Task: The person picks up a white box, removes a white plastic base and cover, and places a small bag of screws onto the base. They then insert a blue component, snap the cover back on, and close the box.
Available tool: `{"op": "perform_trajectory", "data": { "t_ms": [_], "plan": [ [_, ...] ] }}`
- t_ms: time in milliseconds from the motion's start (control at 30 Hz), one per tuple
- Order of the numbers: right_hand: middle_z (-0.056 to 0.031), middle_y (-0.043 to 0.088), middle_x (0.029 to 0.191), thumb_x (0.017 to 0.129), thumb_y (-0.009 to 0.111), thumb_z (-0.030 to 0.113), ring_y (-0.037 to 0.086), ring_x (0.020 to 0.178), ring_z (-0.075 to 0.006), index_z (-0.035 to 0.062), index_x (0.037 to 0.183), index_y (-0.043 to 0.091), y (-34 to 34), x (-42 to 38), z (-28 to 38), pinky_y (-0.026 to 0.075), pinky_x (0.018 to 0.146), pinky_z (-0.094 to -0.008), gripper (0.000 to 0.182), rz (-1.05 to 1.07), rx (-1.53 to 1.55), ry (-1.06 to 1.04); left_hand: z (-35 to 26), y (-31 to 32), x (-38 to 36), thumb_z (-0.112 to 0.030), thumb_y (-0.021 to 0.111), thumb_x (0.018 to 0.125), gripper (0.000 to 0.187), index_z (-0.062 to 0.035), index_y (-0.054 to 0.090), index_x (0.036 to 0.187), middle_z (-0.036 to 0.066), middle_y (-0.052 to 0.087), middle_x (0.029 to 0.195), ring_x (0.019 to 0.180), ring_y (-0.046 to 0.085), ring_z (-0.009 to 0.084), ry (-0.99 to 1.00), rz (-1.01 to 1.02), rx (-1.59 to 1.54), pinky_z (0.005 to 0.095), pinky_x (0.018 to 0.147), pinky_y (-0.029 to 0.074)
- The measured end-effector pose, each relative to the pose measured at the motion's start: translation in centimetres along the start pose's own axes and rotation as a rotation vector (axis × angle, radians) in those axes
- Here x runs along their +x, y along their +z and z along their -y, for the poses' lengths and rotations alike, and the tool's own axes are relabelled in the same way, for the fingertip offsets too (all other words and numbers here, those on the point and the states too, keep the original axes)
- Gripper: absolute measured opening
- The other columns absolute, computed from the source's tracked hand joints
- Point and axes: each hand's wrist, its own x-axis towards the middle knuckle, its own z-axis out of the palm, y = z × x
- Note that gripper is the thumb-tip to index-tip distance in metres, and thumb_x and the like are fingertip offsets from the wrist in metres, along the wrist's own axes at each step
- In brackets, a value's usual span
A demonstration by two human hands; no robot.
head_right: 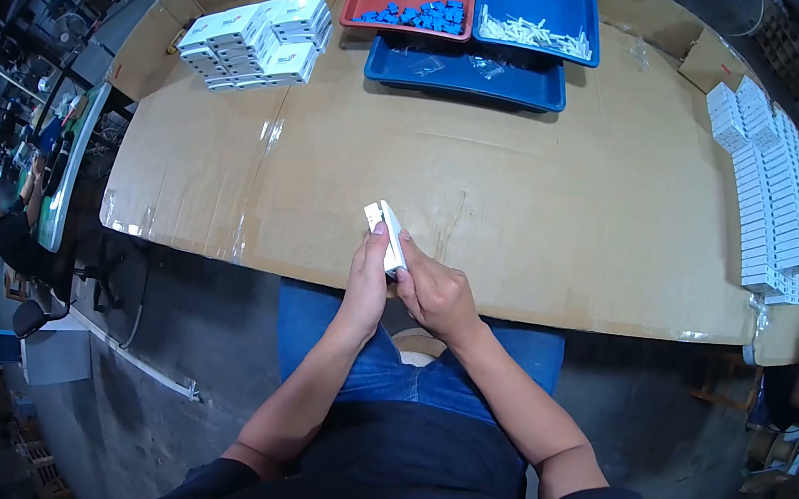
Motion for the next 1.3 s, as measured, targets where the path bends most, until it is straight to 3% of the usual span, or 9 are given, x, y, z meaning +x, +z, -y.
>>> {"op": "perform_trajectory", "data": {
  "t_ms": [233,400,467,633,700,867,933,1067,1300],
  "plan": [
    [-0.0237,0.074,0.108,0.1,0.06,0.01,0.075,0.08,-0.0333,-0.0073,0.143,0.056,-0.2,0.2,0.5,0.061,0.068,-0.0382,0.046,0.063,0.023,0.079,0.0,-0.5,0.0,-0.049,0.042,0.111,0.049,-0.0036,0.06,0.117,0.004,0.063,0.103,0.095,0.06,0.0124,-0.064,-0.008,-0.06,0.0297,0.085,0.048],
    [-0.0226,0.062,0.141,0.105,0.057,0.013,0.063,0.129,-0.0347,-0.0021,0.144,0.056,-1.3,2.2,1.1,0.053,0.106,-0.0389,0.042,0.114,0.32,0.179,-1.4,-1.5,0.7,-0.042,0.041,0.111,0.053,-0.0018,0.05,0.144,0.008,0.062,0.119,0.108,0.06,0.0144,-0.018,0.033,-0.102,0.0307,0.097,0.048],
    [-0.0221,0.062,0.142,0.106,0.057,0.015,0.062,0.13,-0.0329,-0.0029,0.143,0.056,-1.8,2.2,0.9,0.051,0.107,-0.0384,0.041,0.09,0.383,0.299,-1.4,-3.0,1.1,-0.027,0.051,0.106,0.071,-0.006,0.021,0.167,0.014,0.055,0.139,0.127,0.056,0.0211,0.104,0.189,-0.036,0.0341,0.111,0.043],
    [-0.0135,0.068,0.129,0.108,0.06,0.022,0.066,0.116,-0.0209,-0.0007,0.138,0.062,-3.5,3.3,1.7,0.052,0.101,-0.0342,0.038,0.156,0.966,0.996,-2.0,-2.5,0.1,-0.005,0.067,0.087,0.097,-0.0061,0.012,0.167,0.022,0.045,0.151,0.14,0.047,0.031,0.355,0.246,0.172,0.0424,0.121,0.034],
    [-0.0107,0.069,0.126,0.107,0.062,0.025,0.065,0.114,-0.0184,-0.0006,0.139,0.062,-3.8,3.6,2.2,0.053,0.098,-0.0345,0.041,0.131,1.02,0.942,-1.9,-2.3,0.0,-0.003,0.072,0.08,0.107,-0.006,0.011,0.167,0.025,0.04,0.156,0.148,0.04,0.035,0.433,0.292,0.244,0.0458,0.125,0.028],
    [-0.014,0.059,0.143,0.1,0.07,0.016,0.056,0.134,-0.0227,-0.0026,0.146,0.051,-3.4,3.2,2.5,0.046,0.112,-0.0373,0.053,-0.002,1.072,0.846,-1.6,-2.3,0.1,-0.03,0.071,0.091,0.098,-0.0056,0.014,0.167,0.024,0.035,0.16,0.153,0.033,0.0352,0.585,0.282,0.381,0.0447,0.125,0.028],
    [-0.0152,0.054,0.148,0.097,0.072,0.013,0.053,0.138,-0.024,-0.0017,0.147,0.05,-2.3,2.6,2.5,0.043,0.116,-0.0382,0.057,-0.007,1.054,0.76,-1.6,-1.3,-0.7,-0.056,0.049,0.105,0.087,-0.0085,0.011,0.168,0.019,0.035,0.162,0.151,0.036,0.0298,0.268,0.281,-0.164,0.0427,0.125,0.027],
    [-0.0186,0.045,0.157,0.092,0.073,0.004,0.047,0.145,-0.03,-0.0015,0.146,0.053,-1.8,2.6,3.9,0.037,0.121,-0.0408,0.058,0.004,0.716,0.531,-2.1,0.1,-0.9,-0.062,0.026,0.111,0.079,-0.0071,0.015,0.167,0.022,0.037,0.157,0.147,0.037,0.0298,0.092,0.162,-0.114,0.0426,0.122,0.03],
    [-0.0265,0.043,0.16,0.097,0.068,0.004,0.042,0.15,-0.0369,-0.0028,0.15,0.051,-1.3,2.7,6.1,0.038,0.12,-0.0415,0.056,-0.075,0.594,0.466,-1.4,0.8,-0.6,-0.067,0.029,0.108,0.082,-0.0083,0.022,0.165,0.017,0.05,0.144,0.137,0.046,0.0266,0.305,0.098,-0.156,0.0395,0.119,0.034]
  ]
}}
